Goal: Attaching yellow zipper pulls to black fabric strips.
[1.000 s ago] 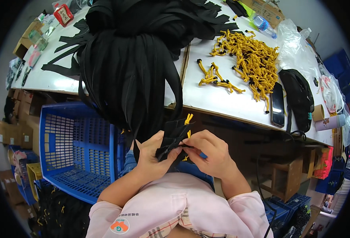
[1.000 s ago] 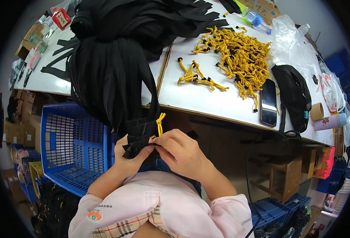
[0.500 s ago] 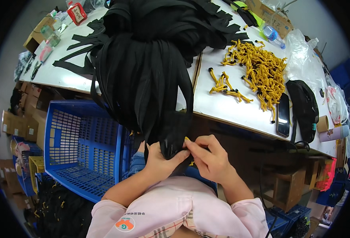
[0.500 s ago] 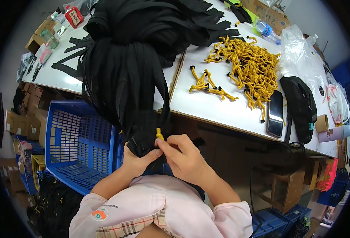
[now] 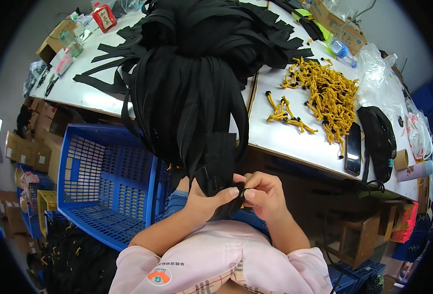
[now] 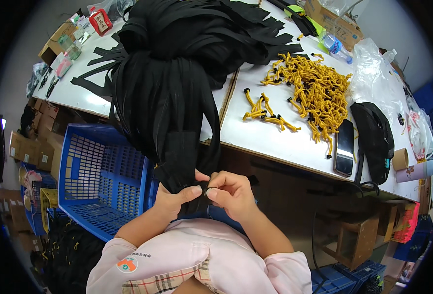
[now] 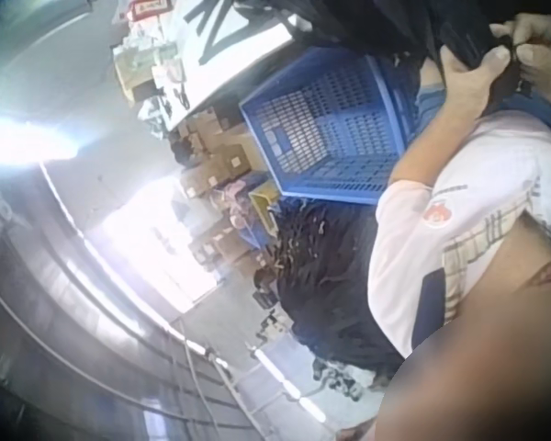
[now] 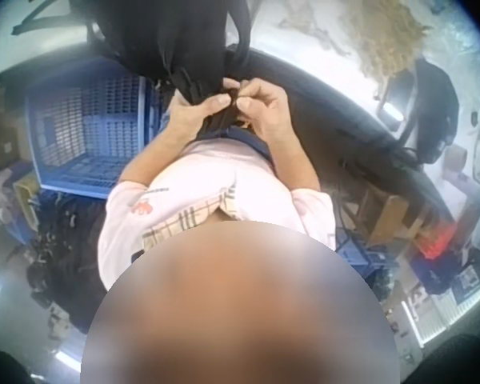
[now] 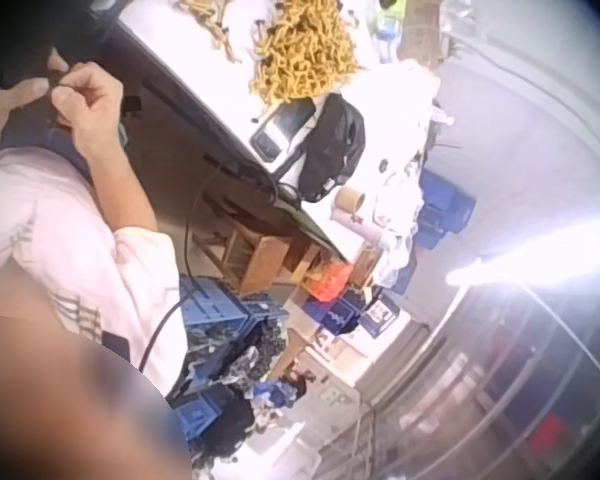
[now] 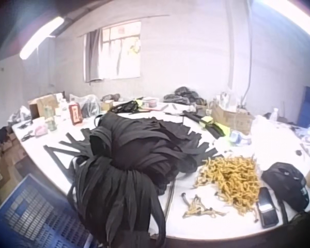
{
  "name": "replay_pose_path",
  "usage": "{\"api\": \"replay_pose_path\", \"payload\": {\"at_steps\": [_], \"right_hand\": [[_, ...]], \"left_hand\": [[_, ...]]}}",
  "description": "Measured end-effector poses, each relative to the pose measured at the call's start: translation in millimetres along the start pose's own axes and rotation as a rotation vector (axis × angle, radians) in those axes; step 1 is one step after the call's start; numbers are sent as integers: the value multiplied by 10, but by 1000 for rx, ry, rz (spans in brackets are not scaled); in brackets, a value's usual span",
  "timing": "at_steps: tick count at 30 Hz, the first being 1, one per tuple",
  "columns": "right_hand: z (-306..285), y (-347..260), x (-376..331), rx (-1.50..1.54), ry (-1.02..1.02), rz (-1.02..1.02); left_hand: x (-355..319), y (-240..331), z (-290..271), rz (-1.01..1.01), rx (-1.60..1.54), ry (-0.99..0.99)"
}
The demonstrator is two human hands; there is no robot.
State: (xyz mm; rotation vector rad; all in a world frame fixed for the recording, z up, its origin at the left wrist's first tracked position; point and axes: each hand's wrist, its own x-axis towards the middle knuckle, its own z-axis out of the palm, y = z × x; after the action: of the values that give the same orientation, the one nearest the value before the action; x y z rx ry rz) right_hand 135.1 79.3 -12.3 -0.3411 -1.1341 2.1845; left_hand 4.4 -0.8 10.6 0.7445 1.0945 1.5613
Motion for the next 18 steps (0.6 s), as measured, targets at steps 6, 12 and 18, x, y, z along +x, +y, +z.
{"api": "replay_pose_path", "payload": {"at_steps": [6, 12, 18], "right_hand": [[20, -80, 3, 145, 58, 288], [37, -21, 14, 135, 75, 219], [165, 101, -1, -524, 190, -225]], "left_hand": [[0, -11, -9, -52, 85, -9], [-1, 22, 35, -38, 108, 37], [-10, -57, 38, 10, 53, 120]]}}
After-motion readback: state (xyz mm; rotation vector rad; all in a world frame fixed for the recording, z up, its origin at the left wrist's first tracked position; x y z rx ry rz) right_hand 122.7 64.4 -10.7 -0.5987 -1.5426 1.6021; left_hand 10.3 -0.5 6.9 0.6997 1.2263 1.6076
